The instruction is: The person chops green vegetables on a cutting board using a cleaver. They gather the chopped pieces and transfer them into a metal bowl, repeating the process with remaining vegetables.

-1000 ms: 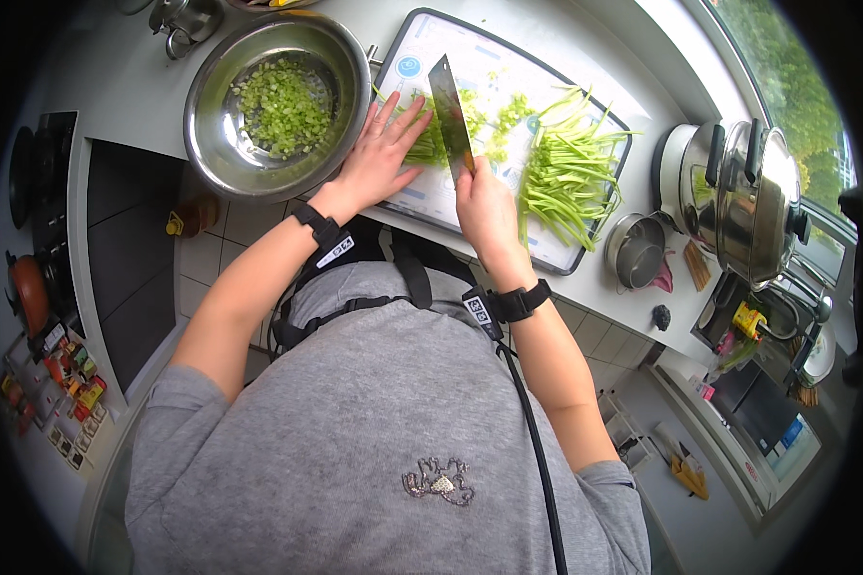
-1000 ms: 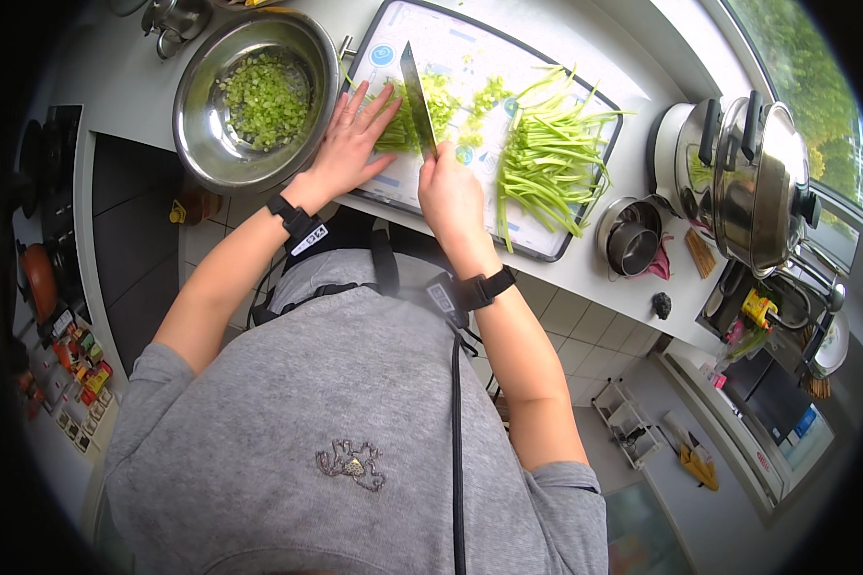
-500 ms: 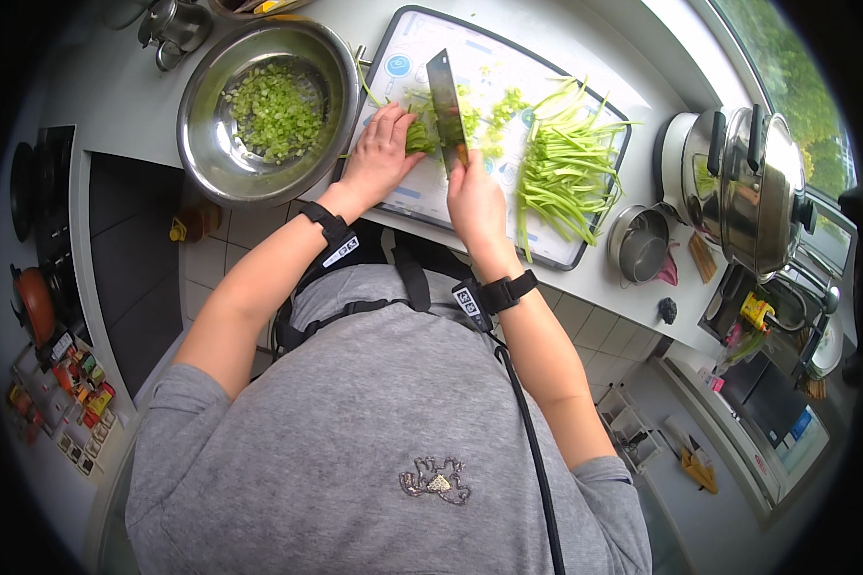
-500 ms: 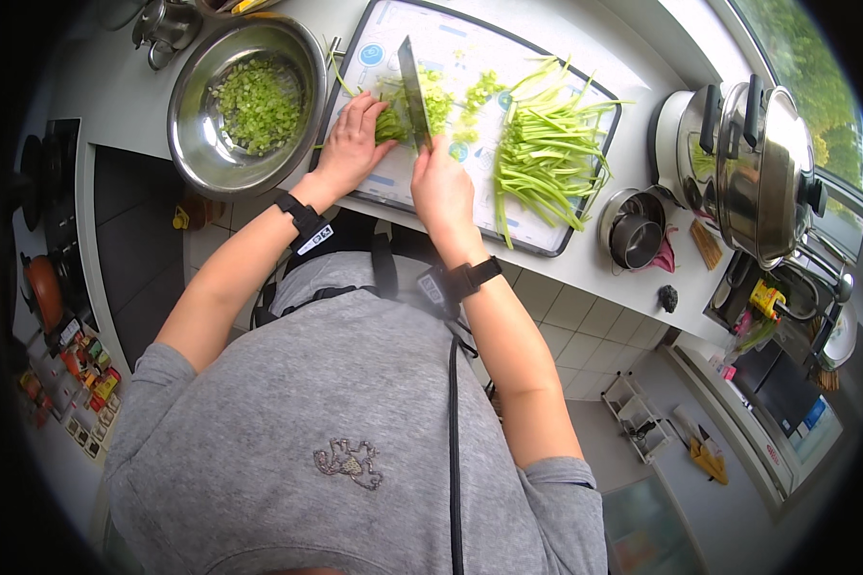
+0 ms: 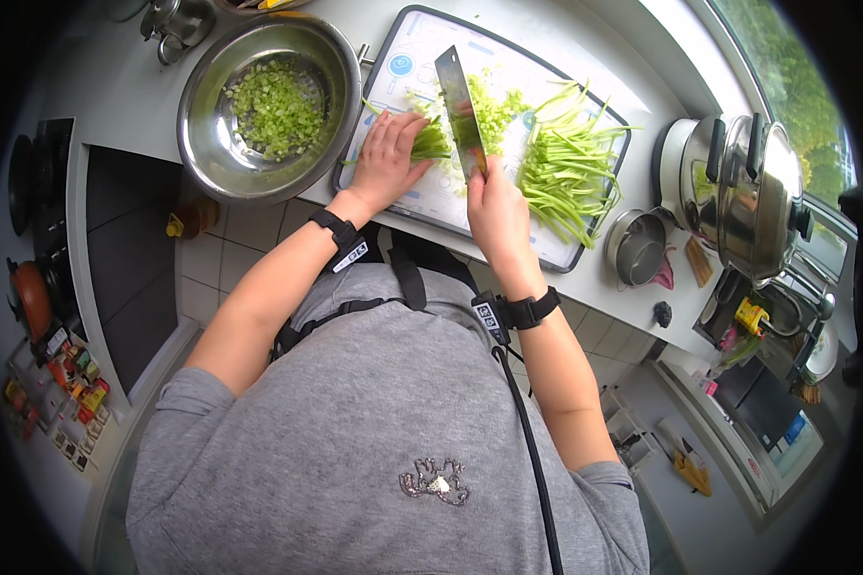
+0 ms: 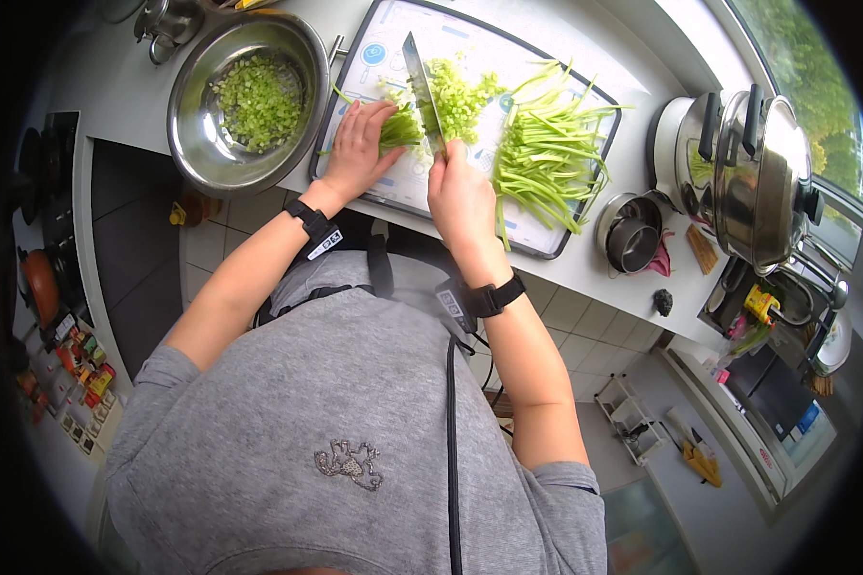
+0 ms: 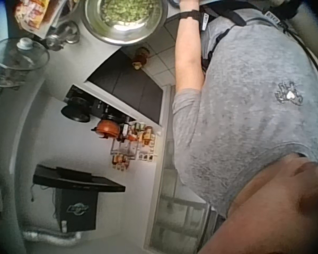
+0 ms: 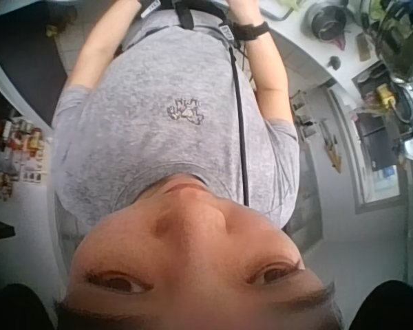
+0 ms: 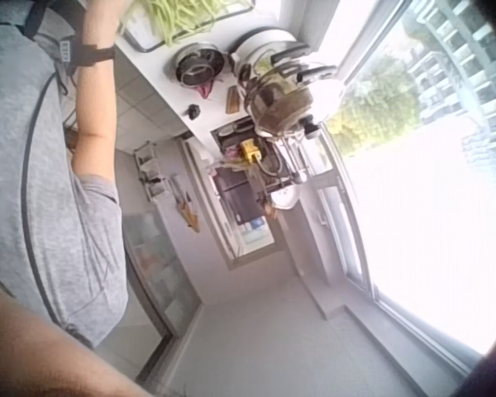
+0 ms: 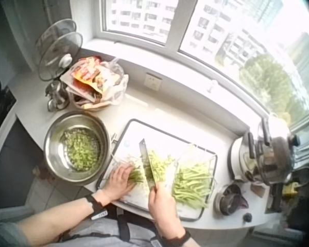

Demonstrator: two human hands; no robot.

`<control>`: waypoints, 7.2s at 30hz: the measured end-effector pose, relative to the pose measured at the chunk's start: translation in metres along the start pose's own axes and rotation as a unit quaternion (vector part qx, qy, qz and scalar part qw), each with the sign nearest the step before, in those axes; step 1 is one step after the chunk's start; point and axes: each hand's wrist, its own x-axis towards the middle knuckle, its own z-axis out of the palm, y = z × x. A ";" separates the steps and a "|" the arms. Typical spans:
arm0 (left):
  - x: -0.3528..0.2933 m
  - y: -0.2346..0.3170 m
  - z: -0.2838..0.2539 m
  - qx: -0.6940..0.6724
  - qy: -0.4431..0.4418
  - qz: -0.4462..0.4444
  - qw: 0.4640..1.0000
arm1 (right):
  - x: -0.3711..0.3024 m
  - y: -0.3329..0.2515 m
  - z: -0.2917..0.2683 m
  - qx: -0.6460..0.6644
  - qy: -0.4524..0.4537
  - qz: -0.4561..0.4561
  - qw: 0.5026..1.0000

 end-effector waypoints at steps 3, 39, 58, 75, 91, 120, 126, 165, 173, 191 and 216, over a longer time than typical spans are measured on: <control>0.002 -0.005 0.002 -0.034 0.005 0.025 0.999 | 0.002 -0.001 0.007 -0.031 0.004 -0.027 0.999; 0.009 -0.008 0.002 -0.102 0.085 -0.004 0.991 | 0.007 -0.012 0.016 -0.004 0.017 -0.026 1.000; 0.003 -0.010 0.007 -0.123 0.087 -0.044 0.988 | -0.007 -0.024 0.017 -0.054 -0.037 0.001 0.998; 0.000 -0.008 -0.003 -0.101 0.028 0.004 0.995 | 0.022 -0.024 0.034 0.005 -0.012 0.027 1.000; 0.000 -0.012 -0.002 -0.122 0.050 0.001 0.991 | 0.002 -0.019 0.029 -0.022 -0.008 0.016 1.000; -0.002 -0.017 -0.007 -0.110 0.046 -0.005 0.993 | 0.006 -0.034 0.046 0.009 -0.014 0.036 0.999; -0.004 -0.017 -0.003 -0.126 0.047 -0.013 0.991 | -0.004 -0.035 0.023 0.033 -0.021 0.037 0.999; -0.003 -0.031 -0.009 -0.120 0.032 0.037 0.992 | 0.004 -0.034 0.042 -0.024 -0.005 -0.013 1.000; -0.002 -0.028 -0.006 -0.138 0.038 0.000 0.990 | -0.007 -0.042 0.018 -0.066 -0.058 0.003 0.996; -0.002 -0.030 -0.010 -0.120 0.031 0.020 0.992 | 0.002 -0.029 0.038 -0.047 -0.035 0.011 0.998; 0.001 -0.035 -0.014 -0.133 0.052 0.080 0.986 | 0.015 -0.039 0.037 -0.013 -0.004 0.021 1.000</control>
